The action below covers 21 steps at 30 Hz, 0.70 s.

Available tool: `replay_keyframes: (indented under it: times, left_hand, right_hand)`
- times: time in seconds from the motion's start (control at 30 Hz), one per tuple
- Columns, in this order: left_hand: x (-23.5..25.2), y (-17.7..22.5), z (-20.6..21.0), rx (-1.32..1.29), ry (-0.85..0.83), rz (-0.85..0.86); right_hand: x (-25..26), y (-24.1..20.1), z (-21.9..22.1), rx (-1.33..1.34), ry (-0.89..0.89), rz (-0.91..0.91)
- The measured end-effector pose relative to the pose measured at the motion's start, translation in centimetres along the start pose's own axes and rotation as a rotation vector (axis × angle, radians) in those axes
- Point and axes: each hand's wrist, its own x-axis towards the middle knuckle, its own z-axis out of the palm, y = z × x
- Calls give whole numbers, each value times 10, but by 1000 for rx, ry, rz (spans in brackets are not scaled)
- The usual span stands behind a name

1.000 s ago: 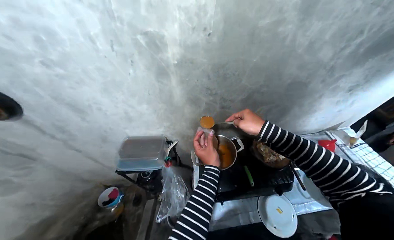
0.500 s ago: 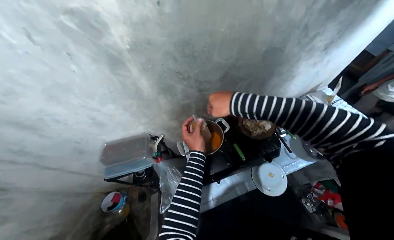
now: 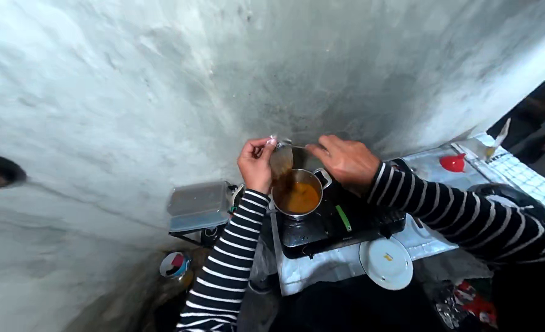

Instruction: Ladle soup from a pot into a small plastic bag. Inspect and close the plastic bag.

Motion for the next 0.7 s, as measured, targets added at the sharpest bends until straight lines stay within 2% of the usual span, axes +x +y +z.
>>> replay_keyframes:
  times: [0.17, 0.37, 0.47, 0.57, 0.63, 0.7]
  left_hand:
    - [44, 35, -9, -32, 12, 75]
    - [65, 72, -10, -64, 115, -93]
    - [62, 74, -18, -28, 103, -101]
    - [53, 72, -32, -11, 82, -82]
    - [44, 69, -43, -16, 65, -58]
    - [30, 64, -55, -33, 53, -46]
  right_hand:
    - [13, 12, 5, 218, 165, 197]
    - [18, 13, 9, 455, 440, 315]
    - [2, 17, 22, 589, 449, 416]
    - [-25, 13, 65, 635, 290, 624]
    - [-37, 4, 100, 601, -73, 765]
    - [-38, -14, 131, 460, -504, 805]
